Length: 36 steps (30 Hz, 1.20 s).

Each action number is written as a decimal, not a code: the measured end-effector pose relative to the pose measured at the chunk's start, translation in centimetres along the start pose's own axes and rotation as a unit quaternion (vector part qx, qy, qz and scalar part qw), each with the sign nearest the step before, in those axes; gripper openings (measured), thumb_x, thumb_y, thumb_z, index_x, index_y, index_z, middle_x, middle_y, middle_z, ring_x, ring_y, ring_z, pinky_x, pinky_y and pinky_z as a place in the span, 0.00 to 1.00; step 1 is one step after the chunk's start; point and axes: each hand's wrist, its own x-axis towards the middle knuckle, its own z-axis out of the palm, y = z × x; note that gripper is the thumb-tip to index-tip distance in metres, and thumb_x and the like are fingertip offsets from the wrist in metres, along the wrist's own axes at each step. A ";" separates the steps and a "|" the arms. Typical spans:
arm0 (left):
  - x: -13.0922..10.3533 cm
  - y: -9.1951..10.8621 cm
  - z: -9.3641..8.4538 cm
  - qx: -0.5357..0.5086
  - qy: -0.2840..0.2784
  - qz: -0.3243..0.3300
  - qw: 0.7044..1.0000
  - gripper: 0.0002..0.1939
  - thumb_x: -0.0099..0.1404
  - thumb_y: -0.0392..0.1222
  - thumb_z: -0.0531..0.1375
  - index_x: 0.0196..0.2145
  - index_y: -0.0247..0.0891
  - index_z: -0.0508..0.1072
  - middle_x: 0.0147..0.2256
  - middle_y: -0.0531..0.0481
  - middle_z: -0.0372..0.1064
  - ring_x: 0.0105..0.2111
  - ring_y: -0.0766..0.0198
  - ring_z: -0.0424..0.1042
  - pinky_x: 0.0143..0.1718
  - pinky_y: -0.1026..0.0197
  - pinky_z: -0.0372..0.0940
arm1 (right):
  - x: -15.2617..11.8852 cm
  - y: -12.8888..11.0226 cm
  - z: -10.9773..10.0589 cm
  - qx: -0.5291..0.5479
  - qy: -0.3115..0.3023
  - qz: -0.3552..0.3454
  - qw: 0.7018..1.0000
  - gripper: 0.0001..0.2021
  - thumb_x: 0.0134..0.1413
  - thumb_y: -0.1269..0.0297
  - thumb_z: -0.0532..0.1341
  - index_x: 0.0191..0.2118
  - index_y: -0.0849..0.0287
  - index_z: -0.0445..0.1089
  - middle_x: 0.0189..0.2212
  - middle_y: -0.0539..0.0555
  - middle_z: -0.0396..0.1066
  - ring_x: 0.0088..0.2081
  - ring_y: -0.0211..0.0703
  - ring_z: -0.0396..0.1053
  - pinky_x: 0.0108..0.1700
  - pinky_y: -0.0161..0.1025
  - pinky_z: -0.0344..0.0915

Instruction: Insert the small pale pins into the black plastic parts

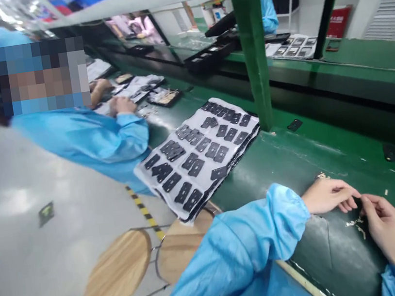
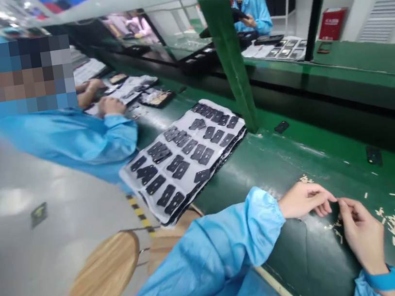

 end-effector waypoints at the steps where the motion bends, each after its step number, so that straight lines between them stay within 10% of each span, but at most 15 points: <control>1: -0.2 0.0 -0.2 0.006 -0.002 0.022 1.000 0.09 0.74 0.32 0.57 0.42 0.27 0.77 0.29 0.51 0.71 0.27 0.73 0.71 0.35 0.66 0.70 | 0.1 0.0 -0.1 -0.006 -0.003 0.010 1.000 0.35 0.52 0.31 0.58 0.46 0.60 0.78 0.30 0.54 0.76 0.31 0.46 0.73 0.35 0.39 0.67; 10: -7.6 0.3 -6.4 0.198 0.128 0.144 0.961 0.17 0.73 0.46 0.61 0.51 0.32 0.79 0.41 0.45 0.79 0.40 0.66 0.77 0.45 0.64 0.71 | 0.0 -1.8 -0.8 -0.026 -0.005 0.036 0.999 0.33 0.46 0.35 0.57 0.45 0.59 0.78 0.33 0.55 0.76 0.36 0.51 0.73 0.39 0.43 0.67; 14: -14.5 2.1 -13.2 0.420 0.331 0.154 0.831 0.13 0.73 0.38 0.60 0.52 0.36 0.78 0.50 0.47 0.78 0.51 0.60 0.76 0.59 0.58 0.66 | 0.0 -1.9 -0.9 -0.030 -0.015 0.027 0.999 0.32 0.47 0.36 0.57 0.45 0.58 0.77 0.31 0.53 0.76 0.36 0.52 0.74 0.42 0.44 0.67; 18: -20.2 2.9 -18.7 0.574 0.464 -0.038 0.674 0.23 0.71 0.36 0.62 0.62 0.33 0.71 0.60 0.39 0.69 0.62 0.49 0.66 0.67 0.49 0.59 | 0.1 -1.1 -0.9 -0.037 -0.020 0.022 0.999 0.30 0.50 0.37 0.57 0.46 0.56 0.77 0.34 0.53 0.76 0.40 0.52 0.75 0.43 0.44 0.66; 22: -21.9 2.5 -20.8 0.567 0.469 -0.129 0.665 0.28 0.68 0.41 0.67 0.64 0.36 0.70 0.59 0.39 0.68 0.61 0.45 0.67 0.63 0.48 0.62 | 0.2 0.0 -0.7 -0.032 -0.020 0.013 0.999 0.29 0.53 0.37 0.58 0.47 0.56 0.77 0.34 0.53 0.76 0.38 0.51 0.74 0.42 0.43 0.65; 29: -21.5 3.6 -22.9 0.548 0.476 -0.103 0.680 0.08 0.69 0.40 0.65 0.45 0.41 0.80 0.43 0.46 0.75 0.46 0.56 0.74 0.51 0.57 0.66 | 0.3 1.3 -0.4 -0.034 -0.020 0.014 0.999 0.25 0.58 0.40 0.59 0.50 0.52 0.77 0.36 0.51 0.77 0.40 0.49 0.75 0.44 0.42 0.65; 36: -20.0 5.3 -26.5 0.491 0.551 -0.084 0.670 0.12 0.71 0.41 0.61 0.49 0.35 0.75 0.45 0.44 0.76 0.39 0.62 0.74 0.44 0.59 0.68 | 0.2 1.1 -0.2 -0.024 -0.018 0.000 1.000 0.26 0.56 0.39 0.59 0.48 0.54 0.78 0.35 0.52 0.77 0.38 0.49 0.75 0.41 0.42 0.66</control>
